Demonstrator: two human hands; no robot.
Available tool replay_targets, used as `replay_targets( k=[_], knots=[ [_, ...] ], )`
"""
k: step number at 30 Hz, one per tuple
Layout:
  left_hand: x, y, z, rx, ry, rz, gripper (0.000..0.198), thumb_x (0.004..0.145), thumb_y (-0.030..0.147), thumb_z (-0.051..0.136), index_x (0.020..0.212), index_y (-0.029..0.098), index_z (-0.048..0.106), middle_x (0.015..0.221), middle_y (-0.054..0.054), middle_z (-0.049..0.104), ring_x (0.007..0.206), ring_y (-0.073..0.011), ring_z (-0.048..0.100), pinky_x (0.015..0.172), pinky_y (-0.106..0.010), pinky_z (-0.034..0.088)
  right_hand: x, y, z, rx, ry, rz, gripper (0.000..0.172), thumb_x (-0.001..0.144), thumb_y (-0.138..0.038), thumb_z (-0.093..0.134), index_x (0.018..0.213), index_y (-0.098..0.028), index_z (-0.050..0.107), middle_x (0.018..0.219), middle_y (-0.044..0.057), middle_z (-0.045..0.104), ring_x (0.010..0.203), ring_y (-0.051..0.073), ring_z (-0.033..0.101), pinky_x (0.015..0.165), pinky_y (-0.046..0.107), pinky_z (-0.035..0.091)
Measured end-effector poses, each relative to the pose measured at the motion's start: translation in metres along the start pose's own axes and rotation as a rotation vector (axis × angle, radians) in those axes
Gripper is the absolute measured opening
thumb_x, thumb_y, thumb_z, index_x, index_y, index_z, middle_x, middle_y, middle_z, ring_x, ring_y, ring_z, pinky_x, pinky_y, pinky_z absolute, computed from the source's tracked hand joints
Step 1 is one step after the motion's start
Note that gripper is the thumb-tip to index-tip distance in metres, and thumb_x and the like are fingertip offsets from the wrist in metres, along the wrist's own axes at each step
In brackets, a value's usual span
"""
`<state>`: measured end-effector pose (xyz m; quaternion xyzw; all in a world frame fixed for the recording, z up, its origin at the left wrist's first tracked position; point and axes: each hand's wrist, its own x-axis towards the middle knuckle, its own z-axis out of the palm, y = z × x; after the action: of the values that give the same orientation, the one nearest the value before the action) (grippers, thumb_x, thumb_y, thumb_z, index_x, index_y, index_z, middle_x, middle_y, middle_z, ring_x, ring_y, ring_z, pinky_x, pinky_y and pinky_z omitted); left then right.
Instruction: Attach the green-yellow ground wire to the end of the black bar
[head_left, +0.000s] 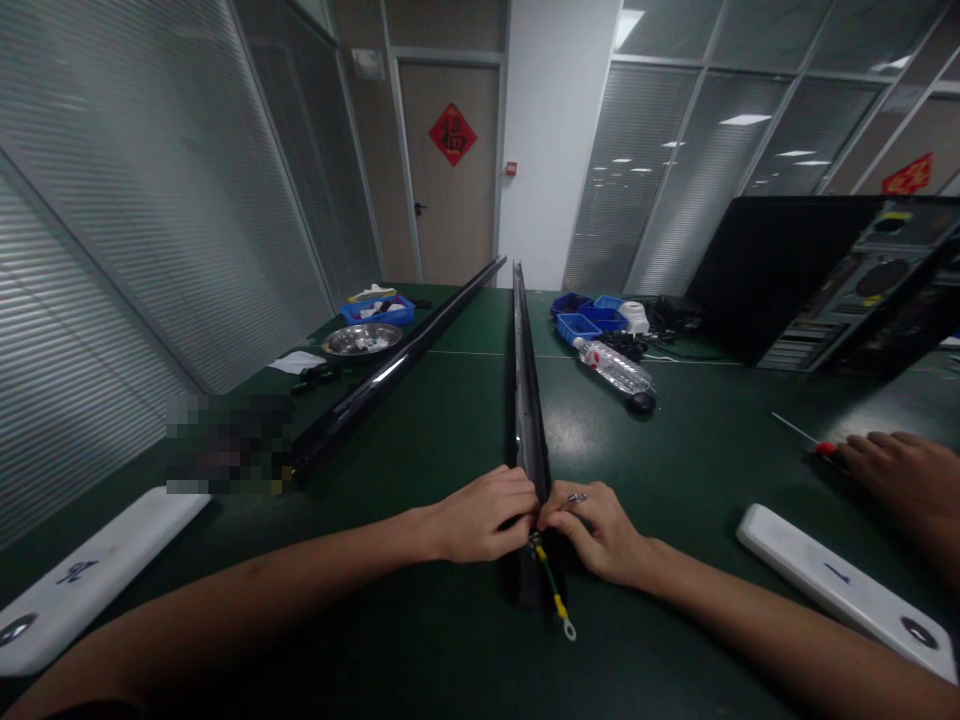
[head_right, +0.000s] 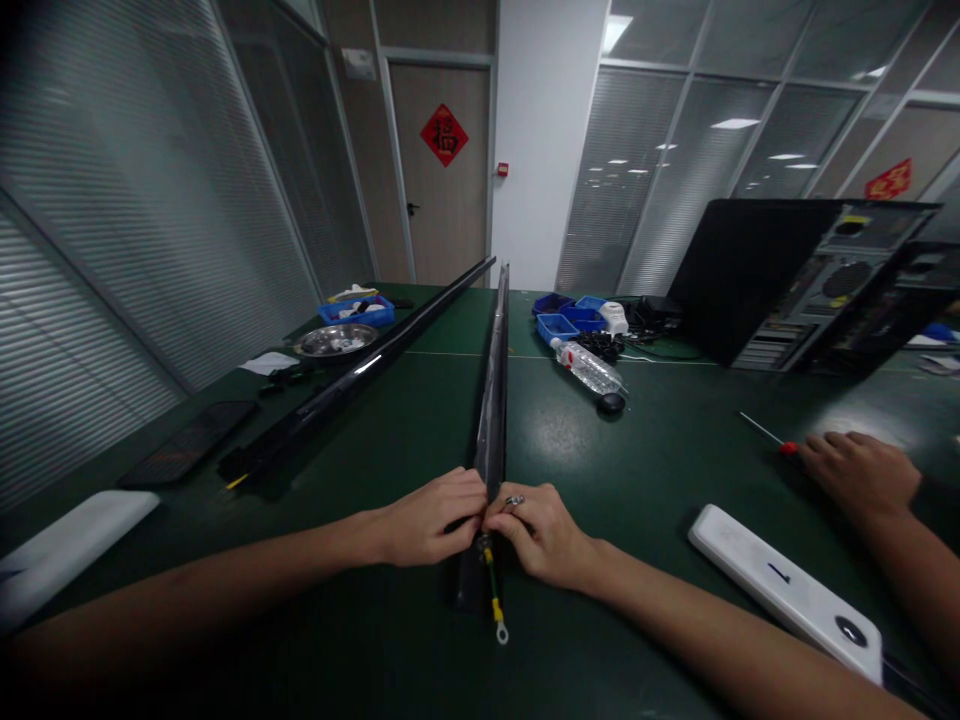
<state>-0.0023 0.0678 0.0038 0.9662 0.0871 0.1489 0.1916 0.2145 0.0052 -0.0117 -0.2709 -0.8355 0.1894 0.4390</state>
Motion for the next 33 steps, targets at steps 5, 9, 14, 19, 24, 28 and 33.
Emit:
replay_targets(
  k=[5, 9, 14, 19, 24, 28, 33],
  knots=[
    [0.0002, -0.0003, 0.0005, -0.002, 0.0, 0.007, 0.01, 0.097, 0.016, 0.049, 0.09, 0.018, 0.055, 0.087, -0.004, 0.06, 0.086, -0.0199, 0.053, 0.082, -0.034, 0.041, -0.0019, 0.0035, -0.0002, 0.044, -0.023, 0.016, 0.031, 0.109, -0.027, 0.047, 0.088, -0.017, 0.068, 0.08, 0.005, 0.068, 0.069, 0.016, 0.065, 0.066, 0.027, 0.049],
    [0.0003, -0.0015, 0.0018, 0.004, 0.005, 0.011, 0.011, 0.098, 0.017, 0.048, 0.09, 0.018, 0.055, 0.088, -0.004, 0.061, 0.086, -0.0201, 0.054, 0.082, -0.034, 0.041, -0.0011, 0.0049, 0.0, 0.071, -0.035, 0.02, 0.035, 0.111, -0.032, 0.045, 0.089, -0.017, 0.067, 0.08, 0.005, 0.067, 0.07, 0.016, 0.065, 0.067, 0.027, 0.05],
    [0.0002, -0.0009, 0.0009, 0.0, 0.004, 0.011, 0.011, 0.097, 0.016, 0.048, 0.089, 0.018, 0.055, 0.087, -0.004, 0.061, 0.086, -0.02, 0.053, 0.082, -0.034, 0.042, -0.0008, 0.0033, -0.0002, 0.076, -0.043, 0.018, 0.036, 0.111, -0.033, 0.043, 0.089, -0.017, 0.067, 0.081, 0.005, 0.067, 0.07, 0.016, 0.065, 0.067, 0.028, 0.05],
    [-0.0002, 0.0009, -0.0014, -0.003, 0.004, 0.003, 0.011, 0.099, 0.016, 0.046, 0.093, 0.018, 0.055, 0.09, -0.005, 0.061, 0.089, -0.0203, 0.054, 0.084, -0.033, 0.043, -0.0027, 0.0011, 0.0001, -0.022, 0.045, 0.023, 0.029, 0.109, -0.023, 0.047, 0.089, -0.017, 0.067, 0.078, 0.004, 0.067, 0.067, 0.015, 0.064, 0.065, 0.026, 0.049],
    [-0.0007, 0.0005, -0.0016, 0.003, -0.003, 0.002, 0.011, 0.098, 0.016, 0.046, 0.094, 0.018, 0.056, 0.09, -0.005, 0.061, 0.089, -0.0209, 0.054, 0.085, -0.034, 0.043, -0.0007, -0.0013, 0.0023, -0.074, 0.103, 0.028, 0.026, 0.106, -0.018, 0.052, 0.085, -0.017, 0.067, 0.073, 0.003, 0.068, 0.061, 0.014, 0.063, 0.061, 0.025, 0.048],
    [-0.0001, 0.0007, -0.0017, 0.008, -0.001, 0.003, 0.01, 0.098, 0.016, 0.046, 0.094, 0.018, 0.056, 0.088, -0.005, 0.06, 0.088, -0.0207, 0.053, 0.084, -0.034, 0.043, 0.0004, -0.0014, 0.004, -0.091, 0.12, 0.021, 0.026, 0.105, -0.017, 0.053, 0.081, -0.018, 0.065, 0.072, 0.003, 0.069, 0.059, 0.014, 0.064, 0.059, 0.025, 0.049],
    [0.0006, 0.0014, -0.0023, 0.007, -0.002, 0.009, 0.012, 0.098, 0.015, 0.046, 0.092, 0.018, 0.056, 0.086, -0.004, 0.059, 0.086, -0.0201, 0.053, 0.082, -0.033, 0.043, -0.0036, 0.0011, 0.0048, -0.122, 0.123, 0.007, 0.026, 0.104, -0.017, 0.054, 0.081, -0.018, 0.064, 0.07, 0.002, 0.068, 0.055, 0.013, 0.063, 0.056, 0.024, 0.046]
  ],
)
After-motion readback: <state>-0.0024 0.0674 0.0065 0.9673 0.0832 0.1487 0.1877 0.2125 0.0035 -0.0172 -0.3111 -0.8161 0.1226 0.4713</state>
